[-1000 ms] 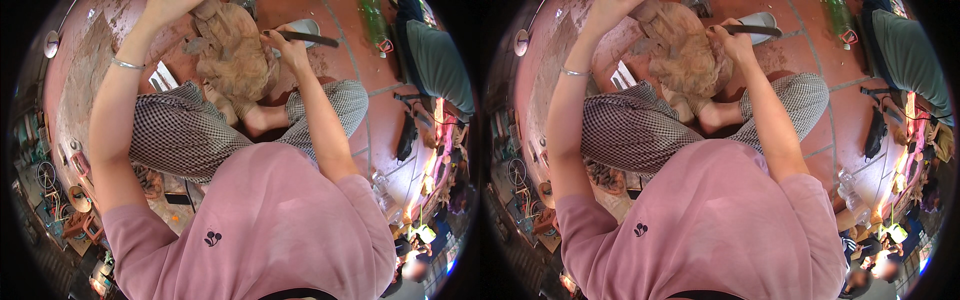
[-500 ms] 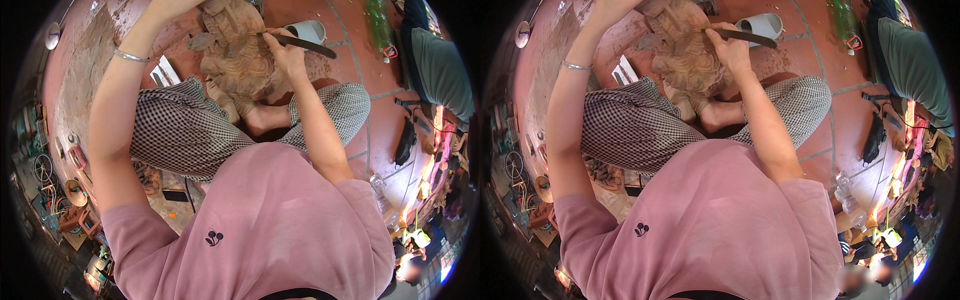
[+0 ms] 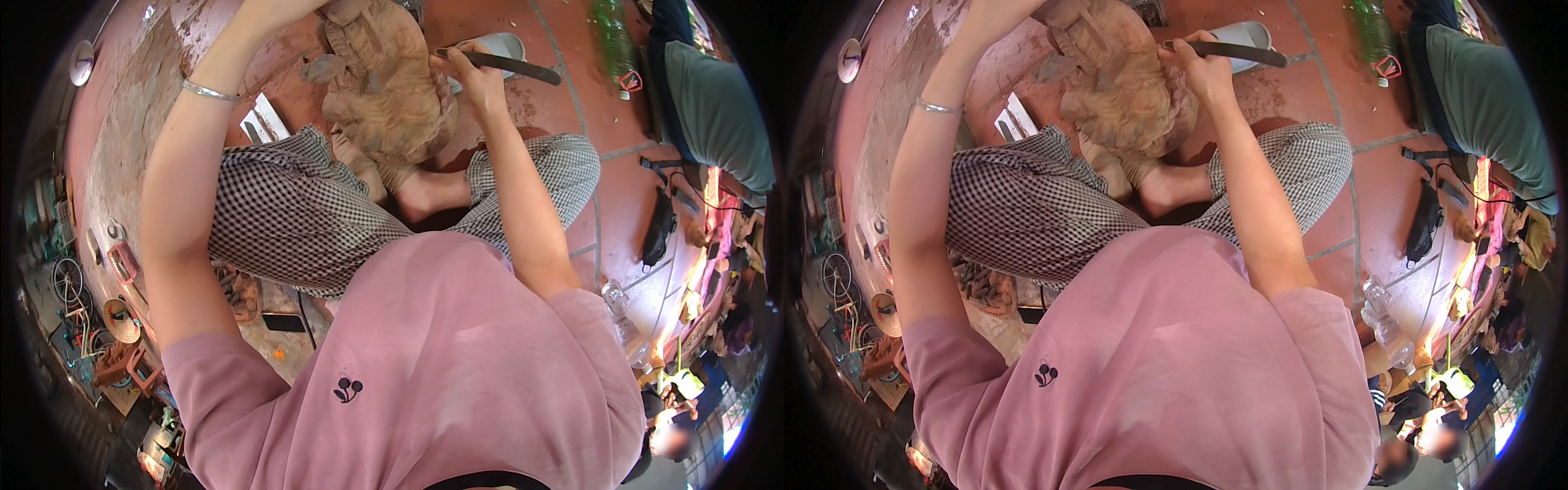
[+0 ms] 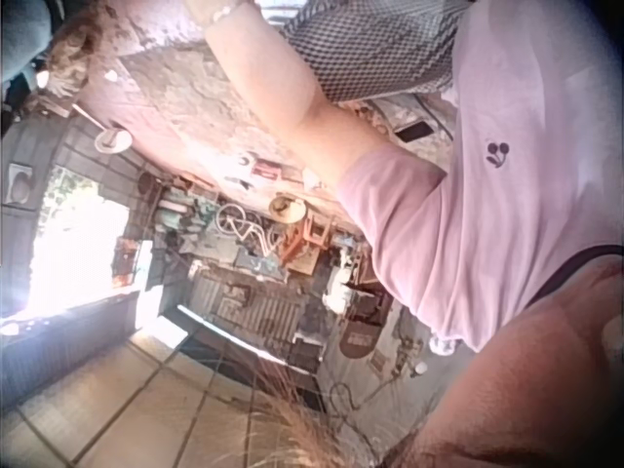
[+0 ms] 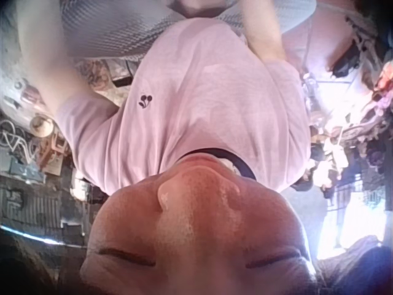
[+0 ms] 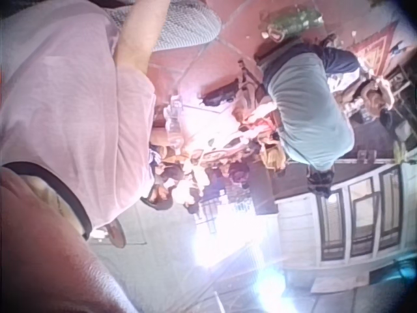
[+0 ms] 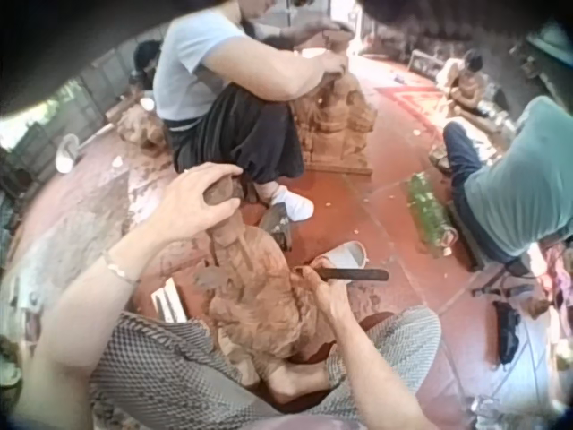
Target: The person sits on the floor and carves a piece of wood using a knife. They hold the wood steady with their left hand while using the knife in their right hand to shape the surface. The person occasionally pauses to inspect the wood or adjust their grip.
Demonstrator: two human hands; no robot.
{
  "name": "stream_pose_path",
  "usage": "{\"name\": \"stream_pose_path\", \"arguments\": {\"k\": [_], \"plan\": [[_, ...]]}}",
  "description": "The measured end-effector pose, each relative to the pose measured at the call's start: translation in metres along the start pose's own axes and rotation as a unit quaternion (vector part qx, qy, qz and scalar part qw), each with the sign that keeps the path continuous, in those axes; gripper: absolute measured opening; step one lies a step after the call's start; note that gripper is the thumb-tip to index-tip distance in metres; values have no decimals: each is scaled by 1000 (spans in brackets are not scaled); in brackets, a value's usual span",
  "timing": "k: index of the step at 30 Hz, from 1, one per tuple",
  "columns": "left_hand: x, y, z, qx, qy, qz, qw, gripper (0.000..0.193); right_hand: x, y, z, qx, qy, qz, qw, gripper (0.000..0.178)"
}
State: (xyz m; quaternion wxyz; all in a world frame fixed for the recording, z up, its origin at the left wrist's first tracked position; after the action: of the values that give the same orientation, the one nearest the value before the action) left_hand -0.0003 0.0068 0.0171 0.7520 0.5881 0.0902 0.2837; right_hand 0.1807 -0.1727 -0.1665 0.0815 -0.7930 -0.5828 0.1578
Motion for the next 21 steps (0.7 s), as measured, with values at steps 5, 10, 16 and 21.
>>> {"name": "stream_pose_path", "arguments": {"k": [5,10,16,21], "plan": [[-2,2,3,0,5,-2,1000,48,-18,-13,11,-34,26,71,997,13],[-1,1,1,-3,10,-4,1000,49,-28,-29,10,-17,42,69,997,16],[-1,0,1,0,7,1,1000,49,-23,-33,5,-46,59,22,997,22],[-3,0,-1,-7,4,4,1000,49,-18,-37,-12,-324,103,50,939,18]]}}
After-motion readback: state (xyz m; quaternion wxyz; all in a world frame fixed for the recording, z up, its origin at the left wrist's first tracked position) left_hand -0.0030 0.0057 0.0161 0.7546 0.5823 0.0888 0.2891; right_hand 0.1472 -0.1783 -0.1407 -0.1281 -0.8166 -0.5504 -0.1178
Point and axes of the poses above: each hand's wrist, its own x-axis towards the middle knuckle, its own y-axis out of the back of the hand, z = x × y, the point moved 1 cm from there along x, towards the middle knuckle, and after that the axes turned 10 degrees about -z, right-handed, at the moved point
